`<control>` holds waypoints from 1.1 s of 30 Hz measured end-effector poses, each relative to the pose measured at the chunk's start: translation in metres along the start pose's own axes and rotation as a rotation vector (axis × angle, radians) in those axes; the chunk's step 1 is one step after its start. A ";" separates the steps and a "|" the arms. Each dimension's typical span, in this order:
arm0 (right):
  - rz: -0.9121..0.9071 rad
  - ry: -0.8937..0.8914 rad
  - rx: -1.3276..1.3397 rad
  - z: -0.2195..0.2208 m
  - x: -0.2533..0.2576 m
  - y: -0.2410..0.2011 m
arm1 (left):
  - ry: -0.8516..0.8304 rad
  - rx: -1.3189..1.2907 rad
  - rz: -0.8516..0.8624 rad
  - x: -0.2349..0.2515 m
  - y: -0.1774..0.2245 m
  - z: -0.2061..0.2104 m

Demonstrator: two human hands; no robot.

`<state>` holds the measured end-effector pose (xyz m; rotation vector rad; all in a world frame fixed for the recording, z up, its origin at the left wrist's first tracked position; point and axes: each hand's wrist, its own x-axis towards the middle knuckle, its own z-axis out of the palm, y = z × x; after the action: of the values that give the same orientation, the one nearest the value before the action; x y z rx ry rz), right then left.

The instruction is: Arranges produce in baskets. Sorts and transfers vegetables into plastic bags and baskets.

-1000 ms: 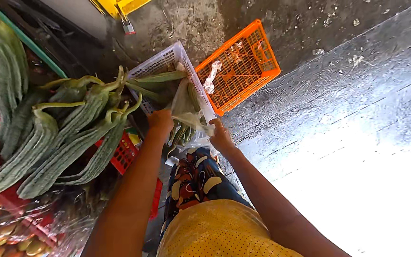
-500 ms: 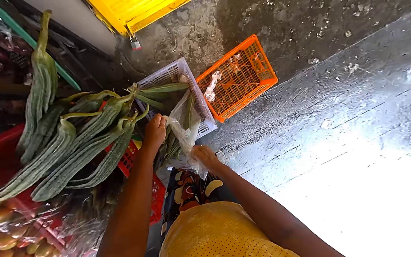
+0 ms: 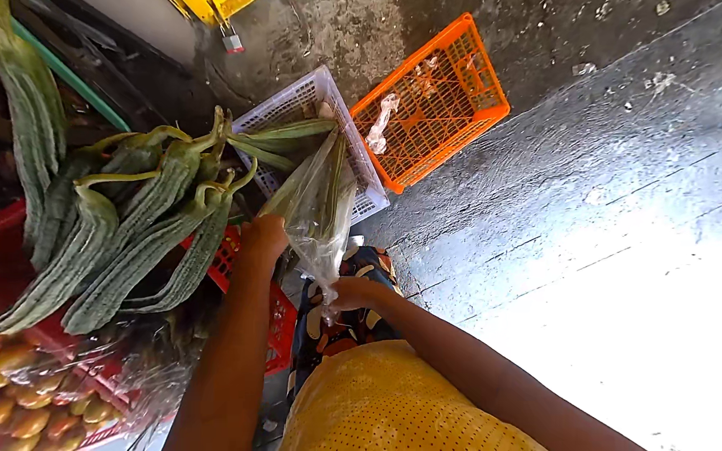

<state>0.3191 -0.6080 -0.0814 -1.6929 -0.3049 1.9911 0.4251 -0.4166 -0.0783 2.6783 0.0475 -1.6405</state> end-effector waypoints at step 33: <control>-0.298 0.312 1.087 -0.075 -0.090 0.067 | 0.531 -1.153 0.038 -0.086 0.035 0.011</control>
<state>0.3856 -0.7217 -0.0516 -1.0943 0.5268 1.2290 0.3770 -0.4543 -0.0078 2.0041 0.6832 -0.4937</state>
